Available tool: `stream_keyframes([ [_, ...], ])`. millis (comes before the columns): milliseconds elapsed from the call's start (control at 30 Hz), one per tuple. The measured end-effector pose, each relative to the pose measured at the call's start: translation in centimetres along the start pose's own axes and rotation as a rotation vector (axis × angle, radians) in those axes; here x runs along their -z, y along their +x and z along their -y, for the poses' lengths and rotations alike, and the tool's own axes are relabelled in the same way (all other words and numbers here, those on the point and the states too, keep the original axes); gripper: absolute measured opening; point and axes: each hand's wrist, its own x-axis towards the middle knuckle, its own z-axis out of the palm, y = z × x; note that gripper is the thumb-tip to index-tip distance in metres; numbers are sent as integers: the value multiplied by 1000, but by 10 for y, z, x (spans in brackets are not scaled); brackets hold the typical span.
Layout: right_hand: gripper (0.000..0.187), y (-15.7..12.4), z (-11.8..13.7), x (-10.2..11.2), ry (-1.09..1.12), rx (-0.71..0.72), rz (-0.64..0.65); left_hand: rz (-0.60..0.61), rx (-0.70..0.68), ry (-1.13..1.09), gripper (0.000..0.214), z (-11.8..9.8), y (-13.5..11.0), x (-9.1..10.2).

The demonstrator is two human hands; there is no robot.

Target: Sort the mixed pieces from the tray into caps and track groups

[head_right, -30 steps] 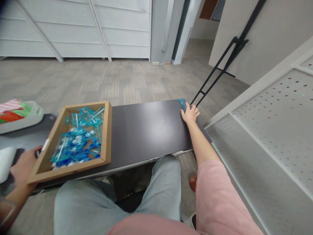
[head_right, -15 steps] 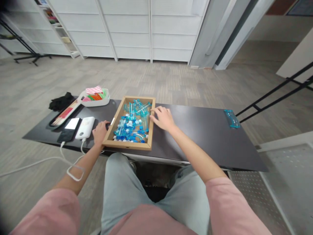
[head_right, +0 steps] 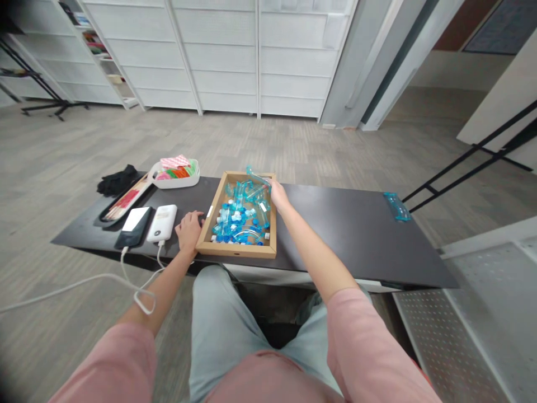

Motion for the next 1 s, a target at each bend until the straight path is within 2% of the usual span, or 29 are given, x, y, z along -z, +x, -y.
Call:
stream_keyframes([
  [67, 42, -7, 8, 9, 296, -103, -38, 21, 3, -10, 55, -1, -1, 2],
  [167, 31, -24, 22, 21, 526, -134, 16, 19, 9, -32, 53, -2, -1, 3],
  [267, 34, -42, 32, 36, 633, -121, 92, 5, 24, -49, 48, -2, 0, 2],
  [367, 42, -54, 27, 57, 633, -85, 118, 12, 23, -50, 50, -3, 1, 2],
  [433, 47, -62, 15, 77, 501, -44, 71, 19, 27, -40, 51, -3, 1, 2],
  [467, 49, -66, 5, 89, 368, -20, 15, 19, 37, -32, 50, -4, 1, 2],
  [567, 53, -86, -31, 131, -225, 32, -223, 10, 80, 9, 50, -2, 5, -2],
  [667, 59, -111, -72, 182, -683, -60, -390, 28, 124, 45, 58, 3, 12, -10],
  [733, 63, -128, -96, 217, -799, -178, -462, 23, 150, 49, 62, 8, 17, -16],
  [833, 65, -146, -122, 264, -854, -323, -546, -7, 170, 45, 62, 19, 24, -25],
  [933, 64, -153, -138, 299, -923, -381, -527, -30, 182, 127, 66, 34, 30, -32],
  [1000, 63, -153, -144, 314, -988, -380, -469, -5, 147, 312, 77, 43, 34, -34],
])
